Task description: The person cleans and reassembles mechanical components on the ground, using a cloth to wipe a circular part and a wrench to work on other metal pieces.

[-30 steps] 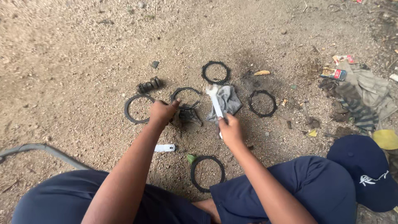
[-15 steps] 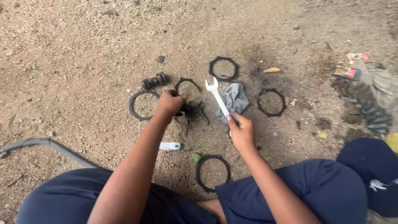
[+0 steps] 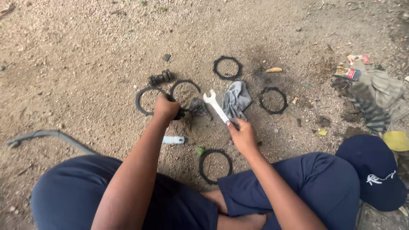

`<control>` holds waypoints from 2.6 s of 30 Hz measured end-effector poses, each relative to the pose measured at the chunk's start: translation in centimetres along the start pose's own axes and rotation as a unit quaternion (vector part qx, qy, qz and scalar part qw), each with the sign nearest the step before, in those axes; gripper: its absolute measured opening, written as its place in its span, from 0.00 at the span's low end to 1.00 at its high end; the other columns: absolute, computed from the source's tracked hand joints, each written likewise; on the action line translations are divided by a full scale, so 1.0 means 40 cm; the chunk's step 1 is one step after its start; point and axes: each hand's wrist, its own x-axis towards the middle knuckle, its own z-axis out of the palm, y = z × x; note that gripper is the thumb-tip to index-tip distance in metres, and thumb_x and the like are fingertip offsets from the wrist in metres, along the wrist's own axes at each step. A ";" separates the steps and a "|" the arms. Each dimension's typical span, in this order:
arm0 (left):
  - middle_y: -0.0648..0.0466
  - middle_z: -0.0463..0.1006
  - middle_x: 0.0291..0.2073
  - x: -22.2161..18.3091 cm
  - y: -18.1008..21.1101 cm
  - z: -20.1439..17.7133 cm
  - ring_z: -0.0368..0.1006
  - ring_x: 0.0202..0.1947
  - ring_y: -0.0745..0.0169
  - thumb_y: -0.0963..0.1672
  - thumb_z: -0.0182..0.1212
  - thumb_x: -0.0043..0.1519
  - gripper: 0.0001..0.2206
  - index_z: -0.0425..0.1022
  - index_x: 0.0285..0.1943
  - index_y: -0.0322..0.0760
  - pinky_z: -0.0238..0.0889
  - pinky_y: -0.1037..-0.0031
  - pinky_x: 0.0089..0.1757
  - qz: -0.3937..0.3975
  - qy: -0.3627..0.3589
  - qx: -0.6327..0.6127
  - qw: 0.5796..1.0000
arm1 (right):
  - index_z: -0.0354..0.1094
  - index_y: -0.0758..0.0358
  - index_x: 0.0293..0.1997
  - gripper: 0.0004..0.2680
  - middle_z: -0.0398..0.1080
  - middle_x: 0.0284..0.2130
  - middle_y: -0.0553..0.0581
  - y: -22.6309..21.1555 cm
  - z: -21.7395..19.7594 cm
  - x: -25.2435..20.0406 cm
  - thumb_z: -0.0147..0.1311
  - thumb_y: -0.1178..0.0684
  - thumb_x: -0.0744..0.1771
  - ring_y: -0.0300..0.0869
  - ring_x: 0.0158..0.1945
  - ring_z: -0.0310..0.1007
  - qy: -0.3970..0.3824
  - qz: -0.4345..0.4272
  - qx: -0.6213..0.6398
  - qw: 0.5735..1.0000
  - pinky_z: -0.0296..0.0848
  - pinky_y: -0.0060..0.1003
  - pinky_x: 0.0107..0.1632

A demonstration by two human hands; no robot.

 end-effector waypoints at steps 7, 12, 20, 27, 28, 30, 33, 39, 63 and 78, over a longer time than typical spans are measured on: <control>0.40 0.83 0.40 -0.115 0.045 -0.027 0.82 0.39 0.46 0.38 0.63 0.53 0.13 0.78 0.47 0.29 0.74 0.60 0.42 0.089 0.104 0.038 0.990 | 0.74 0.65 0.47 0.07 0.72 0.24 0.50 -0.021 -0.011 -0.047 0.55 0.54 0.68 0.32 0.24 0.67 -0.017 -0.041 0.018 0.999 0.64 0.30 0.25; 0.40 0.82 0.41 -0.155 0.095 -0.009 0.80 0.44 0.43 0.39 0.64 0.52 0.15 0.78 0.49 0.33 0.72 0.59 0.47 0.084 0.121 0.039 0.988 | 0.69 0.68 0.52 0.08 0.74 0.31 0.50 0.025 0.013 -0.033 0.55 0.58 0.69 0.32 0.30 0.70 0.082 -0.099 0.144 0.981 0.66 0.29 0.31; 0.42 0.82 0.46 -0.057 0.001 0.047 0.78 0.49 0.44 0.43 0.70 0.50 0.19 0.78 0.51 0.34 0.69 0.59 0.50 0.095 0.102 0.077 0.987 | 0.66 0.62 0.54 0.10 0.71 0.24 0.51 0.015 0.048 0.006 0.55 0.55 0.69 0.33 0.21 0.69 0.044 -0.041 0.146 0.987 0.66 0.30 0.24; 0.37 0.81 0.45 -0.021 -0.037 0.049 0.78 0.48 0.40 0.43 0.67 0.53 0.16 0.77 0.48 0.29 0.69 0.58 0.50 0.045 0.060 0.126 0.989 | 0.70 0.60 0.56 0.09 0.72 0.23 0.52 -0.027 0.158 0.035 0.56 0.54 0.69 0.36 0.22 0.67 0.008 -0.226 -0.133 0.965 0.61 0.33 0.25; 0.37 0.81 0.44 -0.025 -0.033 0.043 0.80 0.47 0.42 0.42 0.65 0.54 0.15 0.77 0.48 0.29 0.71 0.59 0.50 0.031 0.046 0.123 0.991 | 0.70 0.59 0.56 0.09 0.72 0.22 0.53 -0.028 0.173 0.036 0.56 0.53 0.69 0.37 0.21 0.67 0.019 -0.215 -0.148 0.965 0.60 0.34 0.24; 0.37 0.82 0.44 -0.030 -0.017 0.043 0.81 0.45 0.43 0.42 0.64 0.54 0.14 0.77 0.48 0.28 0.72 0.59 0.49 0.019 0.034 0.119 0.992 | 0.70 0.59 0.55 0.09 0.73 0.24 0.52 -0.025 0.181 0.038 0.55 0.54 0.70 0.38 0.21 0.67 0.023 -0.179 -0.141 0.973 0.61 0.35 0.23; 0.36 0.81 0.43 -0.025 0.009 0.047 0.80 0.44 0.42 0.42 0.65 0.54 0.15 0.76 0.47 0.27 0.72 0.58 0.48 0.025 0.047 0.125 0.991 | 0.68 0.63 0.54 0.07 0.74 0.29 0.50 -0.003 0.161 0.039 0.52 0.56 0.71 0.37 0.23 0.69 0.029 -0.136 -0.037 0.990 0.66 0.33 0.23; 0.35 0.81 0.43 0.000 0.074 0.062 0.79 0.46 0.38 0.40 0.63 0.52 0.14 0.78 0.46 0.28 0.70 0.57 0.49 0.095 0.097 0.097 0.986 | 0.63 0.65 0.60 0.13 0.73 0.28 0.54 0.038 0.080 0.067 0.55 0.57 0.68 0.38 0.25 0.71 0.017 -0.063 -0.015 0.998 0.68 0.34 0.26; 0.38 0.79 0.49 0.026 0.043 0.057 0.74 0.52 0.36 0.44 0.62 0.52 0.18 0.75 0.52 0.33 0.66 0.55 0.53 0.020 0.129 0.050 0.990 | 0.62 0.69 0.60 0.09 0.68 0.32 0.52 0.061 0.153 0.012 0.44 0.55 0.74 0.35 0.31 0.67 0.168 -0.217 0.114 0.955 0.70 0.33 0.33; 0.38 0.80 0.49 0.021 0.070 0.026 0.78 0.50 0.43 0.43 0.57 0.55 0.18 0.77 0.53 0.30 0.67 0.58 0.53 -0.013 0.077 0.043 0.996 | 0.67 0.62 0.58 0.10 0.79 0.35 0.59 -0.015 0.071 0.029 0.54 0.56 0.70 0.44 0.34 0.79 0.118 -0.207 -0.161 0.958 0.74 0.40 0.37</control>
